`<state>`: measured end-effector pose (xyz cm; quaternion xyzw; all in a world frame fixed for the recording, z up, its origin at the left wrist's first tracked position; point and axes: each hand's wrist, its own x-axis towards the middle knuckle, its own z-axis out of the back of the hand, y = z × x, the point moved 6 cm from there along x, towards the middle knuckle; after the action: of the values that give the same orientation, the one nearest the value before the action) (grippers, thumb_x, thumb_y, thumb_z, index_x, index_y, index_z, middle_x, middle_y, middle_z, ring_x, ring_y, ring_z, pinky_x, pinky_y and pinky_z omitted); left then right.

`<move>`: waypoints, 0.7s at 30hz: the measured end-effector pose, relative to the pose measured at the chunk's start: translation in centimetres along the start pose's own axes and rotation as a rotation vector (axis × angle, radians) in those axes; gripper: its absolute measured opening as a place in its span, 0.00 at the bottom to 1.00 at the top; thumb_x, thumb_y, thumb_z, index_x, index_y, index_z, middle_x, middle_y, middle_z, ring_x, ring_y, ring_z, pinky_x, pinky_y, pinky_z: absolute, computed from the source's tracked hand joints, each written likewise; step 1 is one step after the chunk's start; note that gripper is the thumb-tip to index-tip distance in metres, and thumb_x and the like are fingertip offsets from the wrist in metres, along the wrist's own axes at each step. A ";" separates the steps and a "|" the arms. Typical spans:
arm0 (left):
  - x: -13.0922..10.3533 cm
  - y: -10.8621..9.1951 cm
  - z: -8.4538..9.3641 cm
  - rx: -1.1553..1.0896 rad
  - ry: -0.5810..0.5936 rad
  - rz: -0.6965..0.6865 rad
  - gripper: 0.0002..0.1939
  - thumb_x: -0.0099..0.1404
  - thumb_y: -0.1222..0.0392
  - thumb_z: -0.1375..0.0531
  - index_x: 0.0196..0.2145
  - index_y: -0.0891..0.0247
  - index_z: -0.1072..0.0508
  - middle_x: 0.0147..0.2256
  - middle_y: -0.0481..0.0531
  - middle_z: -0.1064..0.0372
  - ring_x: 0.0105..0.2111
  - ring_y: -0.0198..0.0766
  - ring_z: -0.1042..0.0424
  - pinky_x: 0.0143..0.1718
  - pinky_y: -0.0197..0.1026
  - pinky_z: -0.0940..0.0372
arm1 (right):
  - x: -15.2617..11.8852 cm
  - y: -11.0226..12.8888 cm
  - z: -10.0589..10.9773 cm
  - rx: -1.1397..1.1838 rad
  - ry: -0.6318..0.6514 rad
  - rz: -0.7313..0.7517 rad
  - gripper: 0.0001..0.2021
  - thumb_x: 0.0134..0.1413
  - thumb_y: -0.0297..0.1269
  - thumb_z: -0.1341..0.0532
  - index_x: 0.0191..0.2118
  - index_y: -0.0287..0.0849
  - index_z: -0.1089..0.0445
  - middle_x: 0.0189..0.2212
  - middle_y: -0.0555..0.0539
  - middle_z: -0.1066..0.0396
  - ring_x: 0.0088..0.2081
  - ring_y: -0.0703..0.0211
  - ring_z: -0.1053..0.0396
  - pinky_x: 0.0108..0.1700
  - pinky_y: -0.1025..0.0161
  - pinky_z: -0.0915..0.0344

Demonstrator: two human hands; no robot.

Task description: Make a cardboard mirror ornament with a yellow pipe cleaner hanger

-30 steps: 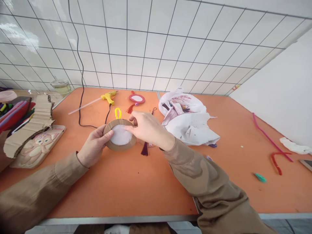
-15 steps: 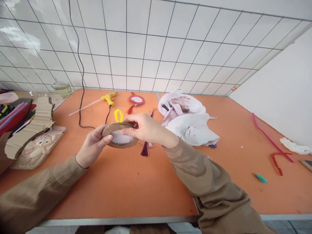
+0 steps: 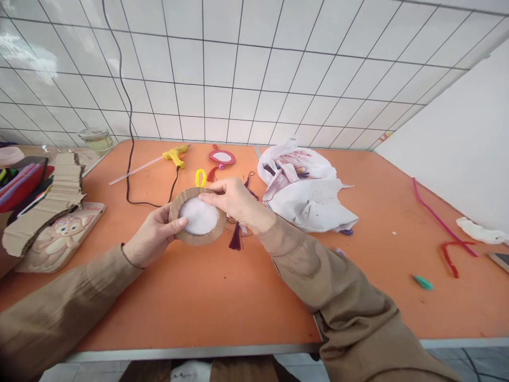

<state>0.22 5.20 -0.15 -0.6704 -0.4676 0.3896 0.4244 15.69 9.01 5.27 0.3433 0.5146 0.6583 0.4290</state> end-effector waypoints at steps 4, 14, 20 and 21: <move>0.1 0.2 0.0 -0.008 -0.027 0.027 0.26 0.46 0.54 0.24 0.43 0.64 0.21 0.37 0.55 0.22 0.35 0.41 0.25 0.35 0.40 0.29 | 0.0 -0.2 -0.2 0.053 0.004 -0.037 0.16 0.45 0.46 0.32 0.22 0.40 0.35 0.21 0.55 0.41 0.25 0.66 0.43 0.28 0.64 0.46; 0.4 0.6 0.3 0.048 0.026 -0.018 0.28 0.50 0.52 0.26 0.47 0.66 0.23 0.41 0.56 0.22 0.39 0.42 0.25 0.39 0.40 0.30 | 0.4 -0.6 0.0 -0.031 0.062 0.024 0.23 0.47 0.50 0.33 0.18 0.42 0.44 0.18 0.57 0.51 0.22 0.69 0.53 0.23 0.65 0.59; 0.2 -0.3 0.5 0.086 0.042 -0.108 0.24 0.52 0.49 0.27 0.43 0.64 0.21 0.38 0.53 0.22 0.37 0.38 0.26 0.38 0.37 0.32 | 0.6 -0.5 -0.2 -0.056 0.127 0.099 0.19 0.48 0.48 0.32 0.21 0.39 0.35 0.20 0.54 0.45 0.24 0.68 0.48 0.25 0.65 0.53; 0.2 -0.5 0.5 0.105 0.026 -0.126 0.23 0.52 0.48 0.27 0.42 0.64 0.20 0.37 0.52 0.22 0.35 0.37 0.26 0.37 0.37 0.32 | 0.6 -0.5 -0.3 -0.077 0.139 0.112 0.18 0.49 0.48 0.33 0.22 0.39 0.35 0.20 0.54 0.44 0.24 0.67 0.47 0.25 0.65 0.52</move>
<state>-0.35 5.58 0.09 -0.6216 -0.4823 0.3774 0.4885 15.27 9.45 4.73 0.3081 0.4974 0.7228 0.3676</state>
